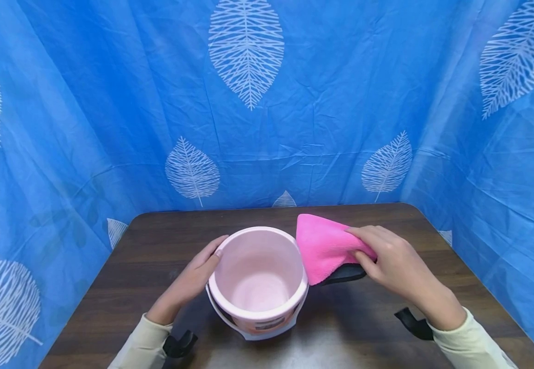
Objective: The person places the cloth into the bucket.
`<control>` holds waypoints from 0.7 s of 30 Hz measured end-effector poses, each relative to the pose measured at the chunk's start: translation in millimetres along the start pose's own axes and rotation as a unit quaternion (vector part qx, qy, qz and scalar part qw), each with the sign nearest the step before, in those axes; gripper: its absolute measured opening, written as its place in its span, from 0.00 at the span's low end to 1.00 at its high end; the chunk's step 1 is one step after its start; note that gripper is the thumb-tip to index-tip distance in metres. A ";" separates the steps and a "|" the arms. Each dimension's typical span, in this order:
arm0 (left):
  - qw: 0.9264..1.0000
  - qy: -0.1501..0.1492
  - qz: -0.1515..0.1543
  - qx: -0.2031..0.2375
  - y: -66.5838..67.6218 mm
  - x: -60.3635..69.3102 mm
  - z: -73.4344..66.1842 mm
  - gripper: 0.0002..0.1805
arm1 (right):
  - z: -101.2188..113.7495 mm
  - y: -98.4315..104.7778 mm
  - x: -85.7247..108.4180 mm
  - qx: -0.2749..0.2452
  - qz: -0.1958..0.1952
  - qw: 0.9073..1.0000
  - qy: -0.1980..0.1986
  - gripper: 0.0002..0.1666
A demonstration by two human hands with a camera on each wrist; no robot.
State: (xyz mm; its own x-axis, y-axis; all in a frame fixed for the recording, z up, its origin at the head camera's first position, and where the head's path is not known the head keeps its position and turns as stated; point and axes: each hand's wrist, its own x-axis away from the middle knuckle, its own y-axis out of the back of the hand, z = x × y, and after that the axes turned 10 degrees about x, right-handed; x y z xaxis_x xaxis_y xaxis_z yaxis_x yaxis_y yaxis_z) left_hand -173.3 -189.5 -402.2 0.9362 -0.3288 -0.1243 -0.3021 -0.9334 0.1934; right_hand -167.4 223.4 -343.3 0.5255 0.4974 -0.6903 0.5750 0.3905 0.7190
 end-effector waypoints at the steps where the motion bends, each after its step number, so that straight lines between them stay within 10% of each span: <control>1: 1.000 0.000 0.000 0.001 0.0 -0.1 -0.2 0.28 | 0.6 0.2 -1.2 -0.003 -0.002 1.000 0.003 0.28; 21: 1.000 0.010 -0.009 -0.003 -1.0 1.2 -2.3 0.27 | 18.7 -6.3 -23.1 -0.036 0.008 0.999 0.018 0.29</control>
State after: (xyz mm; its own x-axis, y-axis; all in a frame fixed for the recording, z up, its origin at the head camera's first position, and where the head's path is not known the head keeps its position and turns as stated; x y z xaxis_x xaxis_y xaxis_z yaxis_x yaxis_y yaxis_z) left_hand -171.4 -188.6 -400.3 0.9448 -0.3094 -0.1080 -0.2848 -0.9381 0.1970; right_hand -171.4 195.0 -333.4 0.5109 0.5306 -0.6764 0.5190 0.4368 0.7347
